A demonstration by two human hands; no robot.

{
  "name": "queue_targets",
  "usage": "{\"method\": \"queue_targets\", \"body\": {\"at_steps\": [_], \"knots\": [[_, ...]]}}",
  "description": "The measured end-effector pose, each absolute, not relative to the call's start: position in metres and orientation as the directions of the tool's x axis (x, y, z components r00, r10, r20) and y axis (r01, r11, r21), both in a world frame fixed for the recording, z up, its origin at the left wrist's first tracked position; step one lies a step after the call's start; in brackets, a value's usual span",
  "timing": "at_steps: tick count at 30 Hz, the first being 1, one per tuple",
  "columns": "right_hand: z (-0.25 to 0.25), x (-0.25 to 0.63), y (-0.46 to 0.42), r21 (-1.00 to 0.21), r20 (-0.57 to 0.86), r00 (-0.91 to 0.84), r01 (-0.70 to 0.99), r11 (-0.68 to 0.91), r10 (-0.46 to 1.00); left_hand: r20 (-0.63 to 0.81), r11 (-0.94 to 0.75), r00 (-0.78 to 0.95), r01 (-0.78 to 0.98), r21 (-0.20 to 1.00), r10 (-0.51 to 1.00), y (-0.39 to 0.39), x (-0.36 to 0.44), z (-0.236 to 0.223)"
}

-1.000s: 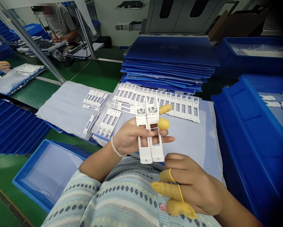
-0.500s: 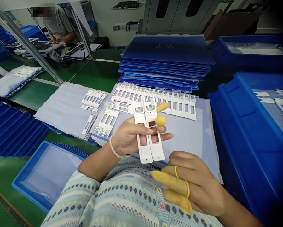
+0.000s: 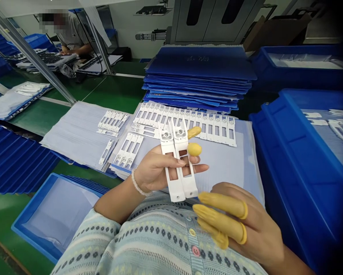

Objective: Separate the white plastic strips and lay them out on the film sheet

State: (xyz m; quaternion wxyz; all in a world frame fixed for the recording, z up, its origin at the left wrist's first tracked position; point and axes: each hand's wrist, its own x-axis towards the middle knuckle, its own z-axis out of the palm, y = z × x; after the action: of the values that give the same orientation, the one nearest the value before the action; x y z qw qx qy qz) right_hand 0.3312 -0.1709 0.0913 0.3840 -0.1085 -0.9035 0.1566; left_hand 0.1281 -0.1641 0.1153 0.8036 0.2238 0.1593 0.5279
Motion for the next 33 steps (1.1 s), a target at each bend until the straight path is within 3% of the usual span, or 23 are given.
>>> {"method": "queue_targets", "body": {"at_steps": [4,11,21,26,29,33], "knots": [[0.086,0.325,-0.167,-0.344,0.656,-0.668,0.150,0.927,0.351,-0.015,0.362,0.427,-0.747,0.558,0.904,-0.167,0.129,0.110],[0.093,0.314,-0.160,-0.165,0.639,-0.741,0.131,0.978,0.207,0.056,0.334,0.488,-0.672,0.661,0.871,-0.169,0.130,0.106],[0.094,0.315,-0.158,-0.142,0.562,-0.786,0.217,0.966,0.259,0.091,0.262,0.498,-0.593,0.761,0.862,-0.162,0.133,0.102],[0.065,0.338,-0.097,-0.258,0.465,-0.693,0.489,0.833,0.551,-0.052,0.103,0.107,-0.552,0.827,0.993,-0.155,0.133,0.092],[0.047,0.378,-0.037,-0.295,0.449,-0.552,0.651,0.699,0.703,-0.158,0.161,0.052,-0.532,0.831,0.986,-0.154,0.128,0.082],[0.029,0.432,0.014,-0.420,0.250,-0.367,0.793,0.442,0.896,-0.205,0.198,0.044,-0.516,0.833,0.978,-0.156,0.121,0.071]]}}
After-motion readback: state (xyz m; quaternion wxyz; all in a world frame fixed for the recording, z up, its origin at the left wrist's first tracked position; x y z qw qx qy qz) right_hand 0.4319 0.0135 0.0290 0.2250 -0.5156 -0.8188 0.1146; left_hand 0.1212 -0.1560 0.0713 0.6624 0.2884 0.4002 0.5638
